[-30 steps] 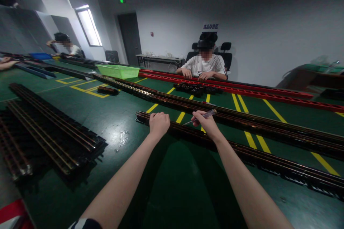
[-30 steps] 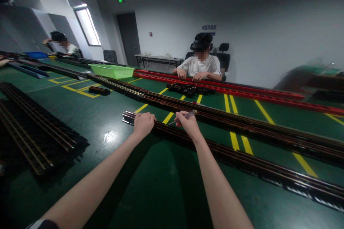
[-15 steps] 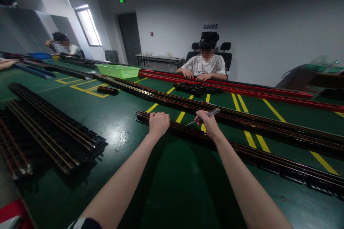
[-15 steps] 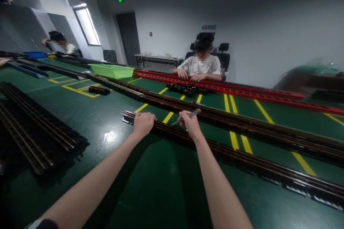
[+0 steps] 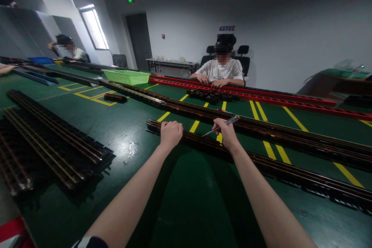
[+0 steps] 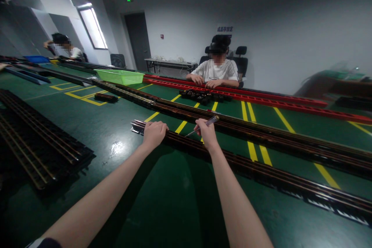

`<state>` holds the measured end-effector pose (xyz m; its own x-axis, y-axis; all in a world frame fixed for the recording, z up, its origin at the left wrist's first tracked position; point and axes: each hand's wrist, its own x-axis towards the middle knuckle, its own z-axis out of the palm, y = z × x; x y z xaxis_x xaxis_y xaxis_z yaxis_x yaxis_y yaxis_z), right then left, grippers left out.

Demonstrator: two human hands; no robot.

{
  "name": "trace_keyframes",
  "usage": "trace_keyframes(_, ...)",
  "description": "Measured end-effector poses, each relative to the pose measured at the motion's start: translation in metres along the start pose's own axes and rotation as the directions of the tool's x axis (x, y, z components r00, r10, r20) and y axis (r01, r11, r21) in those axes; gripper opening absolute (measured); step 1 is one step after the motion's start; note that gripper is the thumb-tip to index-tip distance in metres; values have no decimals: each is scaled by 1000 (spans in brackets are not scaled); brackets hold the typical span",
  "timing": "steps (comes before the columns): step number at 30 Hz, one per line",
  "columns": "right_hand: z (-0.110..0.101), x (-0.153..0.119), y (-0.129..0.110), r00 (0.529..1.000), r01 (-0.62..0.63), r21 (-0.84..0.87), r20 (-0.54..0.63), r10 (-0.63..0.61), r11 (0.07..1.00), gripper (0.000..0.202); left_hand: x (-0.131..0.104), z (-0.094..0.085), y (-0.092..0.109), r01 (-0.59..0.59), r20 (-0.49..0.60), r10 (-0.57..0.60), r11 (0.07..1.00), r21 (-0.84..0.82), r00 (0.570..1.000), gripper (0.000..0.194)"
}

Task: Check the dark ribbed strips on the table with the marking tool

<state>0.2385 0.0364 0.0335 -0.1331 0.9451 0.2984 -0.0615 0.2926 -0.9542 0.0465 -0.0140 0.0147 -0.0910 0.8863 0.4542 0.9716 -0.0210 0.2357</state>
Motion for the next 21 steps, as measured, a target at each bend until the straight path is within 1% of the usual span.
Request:
trace_keyframes(6, -2, 1, 0, 999, 7, -10, 52, -7, 1000, 30, 0, 1, 1, 6, -13, -6, 1000, 26, 1000, 46)
trace_keyframes(9, 0, 0, -1, 999, 33, -10, 34, -32, 999, 31, 0, 3, 0, 3, -26, -2, 1000, 20, 1000, 46)
trace_keyframes(12, 1, -2, -3, 999, 47, -28, 25, -46, 999, 31, -2, 4, 1, -26, -45, 27, 1000, 12, 999, 44)
trace_keyframes(14, 2, -3, -3, 999, 49, -39, 24, -48, 998, 31, -4, 4, 2, -75, -71, 76, 997, 18, 995, 40)
trace_keyframes(16, 2, -3, -3, 999, 48, -40, 18, -48, 998, 31, -5, 4, 4, -150, -85, 153, 988, 41, 985, 37)
trace_keyframes(18, 2, -3, -4, 999, 45, -39, 12, -45, 998, 31, -6, 4, 5, -229, -77, 232, 972, 48, 970, 37)
trace_keyframes(21, 2, -3, -4, 999, 44, -46, 10, -43, 998, 31, -6, 2, 5, -321, -40, 320, 947, -23, 947, 34)
